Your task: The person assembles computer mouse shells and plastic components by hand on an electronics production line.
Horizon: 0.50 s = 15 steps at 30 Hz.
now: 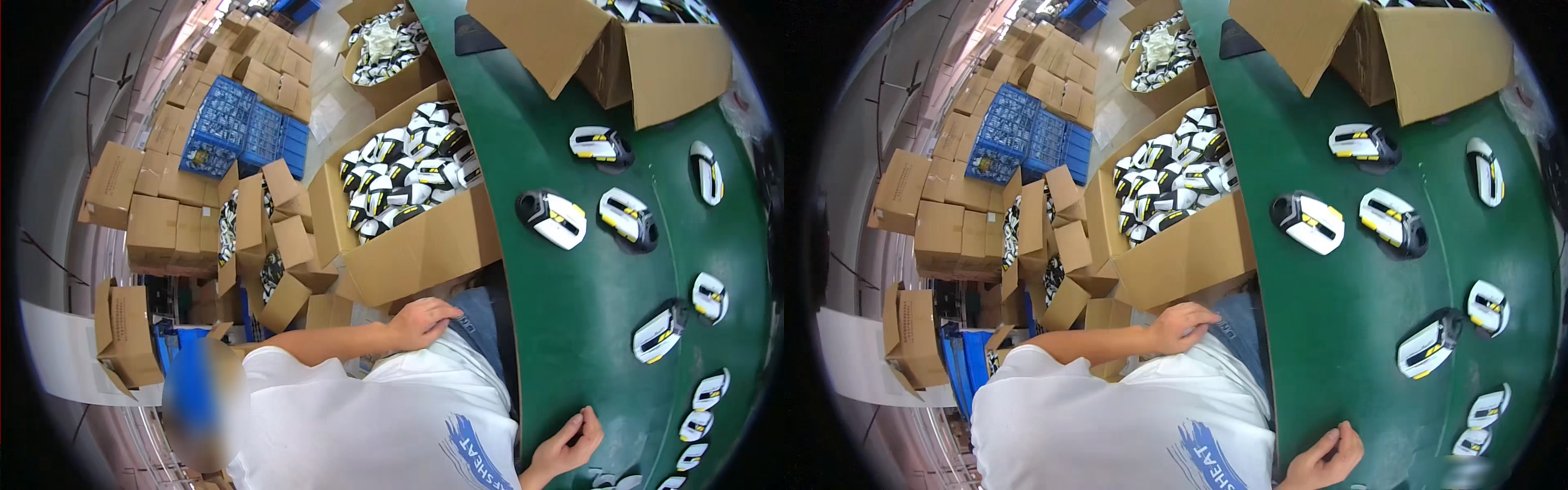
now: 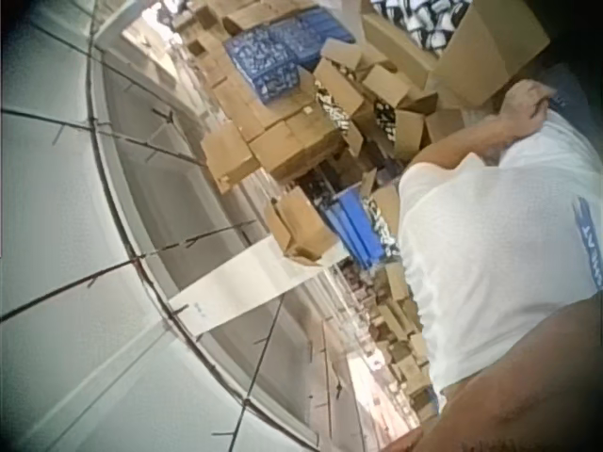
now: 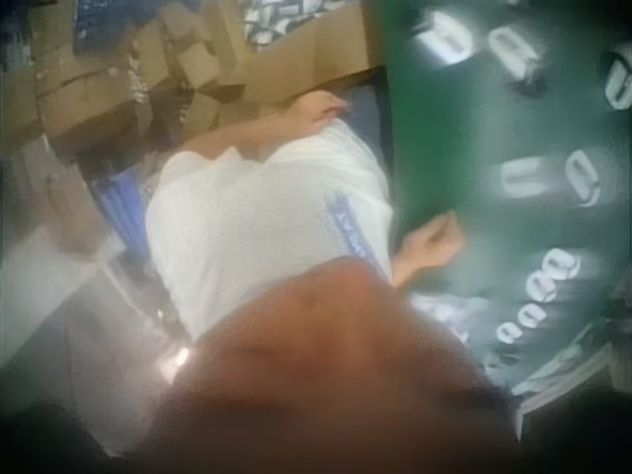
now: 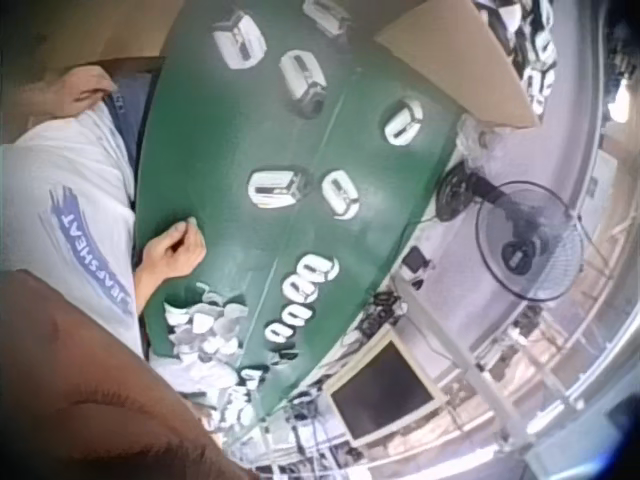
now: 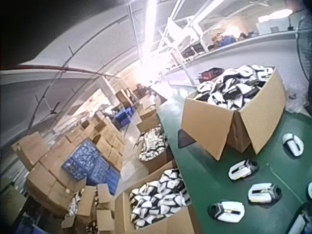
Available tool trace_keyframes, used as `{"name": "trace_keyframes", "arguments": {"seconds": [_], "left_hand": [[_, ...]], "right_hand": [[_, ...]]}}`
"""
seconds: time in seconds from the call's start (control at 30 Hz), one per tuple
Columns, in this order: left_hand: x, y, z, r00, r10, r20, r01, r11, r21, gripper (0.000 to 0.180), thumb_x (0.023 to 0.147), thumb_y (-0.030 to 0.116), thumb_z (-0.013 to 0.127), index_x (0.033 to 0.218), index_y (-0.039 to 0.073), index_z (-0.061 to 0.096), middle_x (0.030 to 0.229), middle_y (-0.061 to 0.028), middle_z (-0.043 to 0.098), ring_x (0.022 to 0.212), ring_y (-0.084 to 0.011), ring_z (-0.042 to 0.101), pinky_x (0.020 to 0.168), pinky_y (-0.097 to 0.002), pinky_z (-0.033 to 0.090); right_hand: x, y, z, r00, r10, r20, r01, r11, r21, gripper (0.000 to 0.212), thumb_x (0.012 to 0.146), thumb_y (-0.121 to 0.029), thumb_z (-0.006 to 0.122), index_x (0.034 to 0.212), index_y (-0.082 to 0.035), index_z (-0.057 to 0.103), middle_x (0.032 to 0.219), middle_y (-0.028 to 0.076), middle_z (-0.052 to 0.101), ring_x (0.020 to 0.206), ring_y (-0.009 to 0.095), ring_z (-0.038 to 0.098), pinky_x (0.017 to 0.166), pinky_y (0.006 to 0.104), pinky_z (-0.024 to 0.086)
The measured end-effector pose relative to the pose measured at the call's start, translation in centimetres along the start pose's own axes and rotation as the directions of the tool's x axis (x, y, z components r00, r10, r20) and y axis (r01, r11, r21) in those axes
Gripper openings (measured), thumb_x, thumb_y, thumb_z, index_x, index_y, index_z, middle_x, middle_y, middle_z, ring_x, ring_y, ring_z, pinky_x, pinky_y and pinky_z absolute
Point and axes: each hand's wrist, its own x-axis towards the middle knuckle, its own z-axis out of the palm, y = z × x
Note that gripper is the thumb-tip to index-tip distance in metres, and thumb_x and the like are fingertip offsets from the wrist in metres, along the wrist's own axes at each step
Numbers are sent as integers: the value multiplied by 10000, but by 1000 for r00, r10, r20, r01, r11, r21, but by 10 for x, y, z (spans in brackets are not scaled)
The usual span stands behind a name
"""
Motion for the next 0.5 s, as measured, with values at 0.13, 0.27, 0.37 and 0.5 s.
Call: {"name": "trace_keyframes", "arguments": {"seconds": [0.13,0.27,0.37,0.5], "left_hand": [[62,-42,-26,982,-94,-163,108,990,85,236,1041,51,702,1266,38,774,1178,-157,791,1086,-346,765,969,-450,616],[47,-143,-107,689,-451,-567,526,850,-37,274,1055,116,707,1313,46,760,1217,-161,773,1130,-363,742,1040,-454,594],[28,-233,-156,351,-539,-765,887,454,87,549,1040,271,771,1545,103,633,1473,-172,664,1377,-375,610,1215,-515,477],[-4,-342,-166,-143,-939,-312,949,-40,-314,977,1059,596,682,1743,-16,346,1815,-337,321,1672,-484,356,1337,-581,346]], "right_hand": [[2,7,13,1000,-7,14,9,992,-127,217,1107,-37,683,1304,29,746,1348,217,715,1229,399,678,1017,490,564],[33,-32,18,985,-167,30,160,855,-494,251,1077,-51,701,1320,3,739,1452,237,653,1312,432,632,1132,567,508],[23,-13,10,988,-74,138,137,831,-539,427,1181,-332,587,1453,-29,717,1656,264,580,1516,476,550,1261,593,410],[29,-32,25,968,-212,132,245,705,-666,440,1160,-352,671,1422,-6,747,1446,221,746,1354,419,695,1190,573,529]]}}
